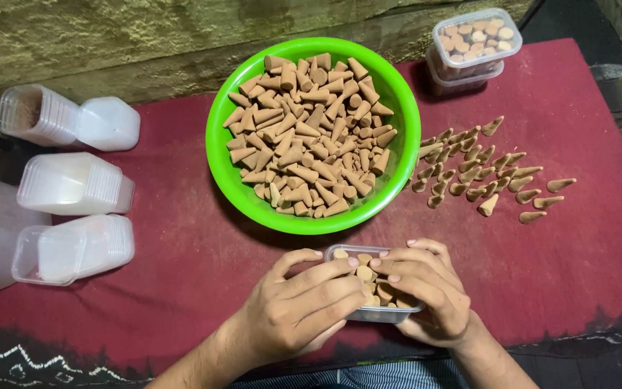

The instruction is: Packing incense cones from a large green bowl into small plastic containers

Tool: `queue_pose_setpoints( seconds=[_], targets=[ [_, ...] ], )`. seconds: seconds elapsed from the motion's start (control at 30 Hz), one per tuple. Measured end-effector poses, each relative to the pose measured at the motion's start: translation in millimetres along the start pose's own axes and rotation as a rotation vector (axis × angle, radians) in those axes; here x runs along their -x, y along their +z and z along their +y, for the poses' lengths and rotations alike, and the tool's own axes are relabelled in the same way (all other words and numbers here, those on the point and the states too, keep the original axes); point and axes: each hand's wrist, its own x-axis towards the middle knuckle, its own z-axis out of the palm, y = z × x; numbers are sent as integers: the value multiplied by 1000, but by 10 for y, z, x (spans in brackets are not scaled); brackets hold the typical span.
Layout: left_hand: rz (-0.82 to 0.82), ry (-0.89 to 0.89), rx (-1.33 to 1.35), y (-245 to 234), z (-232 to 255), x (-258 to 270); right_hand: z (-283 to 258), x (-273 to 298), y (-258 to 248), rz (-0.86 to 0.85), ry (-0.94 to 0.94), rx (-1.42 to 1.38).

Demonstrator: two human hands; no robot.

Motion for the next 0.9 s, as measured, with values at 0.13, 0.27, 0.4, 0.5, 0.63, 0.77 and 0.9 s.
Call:
queue_pose_setpoints(
  seconds=[0.13, 0.27, 0.4, 0.5, 0.63, 0.77, 0.9],
  targets=[
    [6, -21, -7, 36, 30, 69, -31, -14, -18, 15, 12, -3],
    [5, -196, 68, 176, 85, 238, -44, -45, -41, 31, 61, -41],
    [8, -529, 489, 185, 245, 286, -100, -102, -42, 24, 77, -122],
    [-84, -830, 723, 138, 303, 177, -99, -99, -20, 35, 56, -118],
    [30, -967, 1049, 199, 311, 121, -48, 37, -25, 26, 54, -111],
    [136, -720, 859, 245, 254, 157, -24, 42, -37, 75, 54, -65],
    [176, -425, 490, 255, 174, 259, -85, -34, -44, 69, 34, 31]
  ],
)
